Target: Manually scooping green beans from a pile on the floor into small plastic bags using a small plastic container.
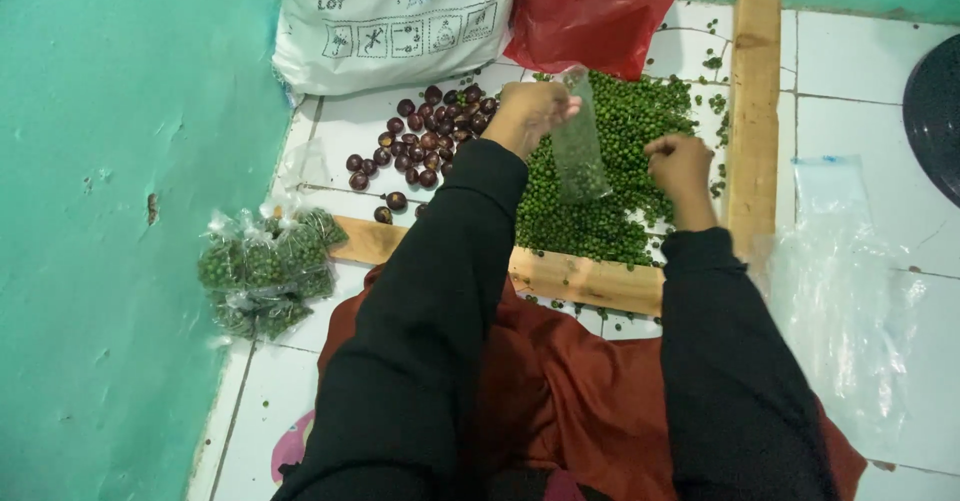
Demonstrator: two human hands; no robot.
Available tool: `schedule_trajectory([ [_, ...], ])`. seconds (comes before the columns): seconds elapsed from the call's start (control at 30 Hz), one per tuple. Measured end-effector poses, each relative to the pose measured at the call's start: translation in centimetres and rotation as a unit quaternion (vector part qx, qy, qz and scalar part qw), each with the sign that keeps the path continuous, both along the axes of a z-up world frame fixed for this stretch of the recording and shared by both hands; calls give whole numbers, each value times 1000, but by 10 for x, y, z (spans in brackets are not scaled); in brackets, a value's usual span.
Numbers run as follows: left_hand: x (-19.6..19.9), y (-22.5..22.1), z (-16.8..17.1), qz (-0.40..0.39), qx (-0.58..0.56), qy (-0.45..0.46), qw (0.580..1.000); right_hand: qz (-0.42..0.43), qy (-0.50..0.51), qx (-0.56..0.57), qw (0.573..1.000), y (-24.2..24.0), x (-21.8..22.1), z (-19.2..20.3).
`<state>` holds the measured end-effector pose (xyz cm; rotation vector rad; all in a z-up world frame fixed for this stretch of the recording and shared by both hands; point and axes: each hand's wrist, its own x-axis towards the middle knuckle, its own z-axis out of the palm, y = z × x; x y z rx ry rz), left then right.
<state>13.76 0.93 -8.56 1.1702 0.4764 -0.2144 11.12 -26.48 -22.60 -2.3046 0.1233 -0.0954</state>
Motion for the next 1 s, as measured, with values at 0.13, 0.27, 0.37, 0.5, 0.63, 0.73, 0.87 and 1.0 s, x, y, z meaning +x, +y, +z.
schedule_trajectory([
  [0.13,-1,10,4,6,19,7,1000,-64,25,13,998,48,-39,18],
  [0.27,-11,11,2,-9,77,-2,997,-35,-2,-38,999,75,-56,40],
  [0.37,-36,10,20,-19,83,-26,996,5,-60,-81,995,62,-41,-4],
  [0.5,-71,-3,43,-79,101,-71,989,63,-54,-93,992,57,-51,11],
  [0.63,-89,-15,53,-112,69,-97,987,66,40,-92,993,36,-36,-31],
  [0.73,-97,-20,58,-126,71,-122,982,-35,25,49,998,18,-24,-73],
  [0.87,-104,-20,65,-134,81,-127,979,-127,108,525,835,17,-40,-39],
  [1.0,-102,-20,49,-162,102,-121,974,-103,122,648,745,6,-54,1],
])
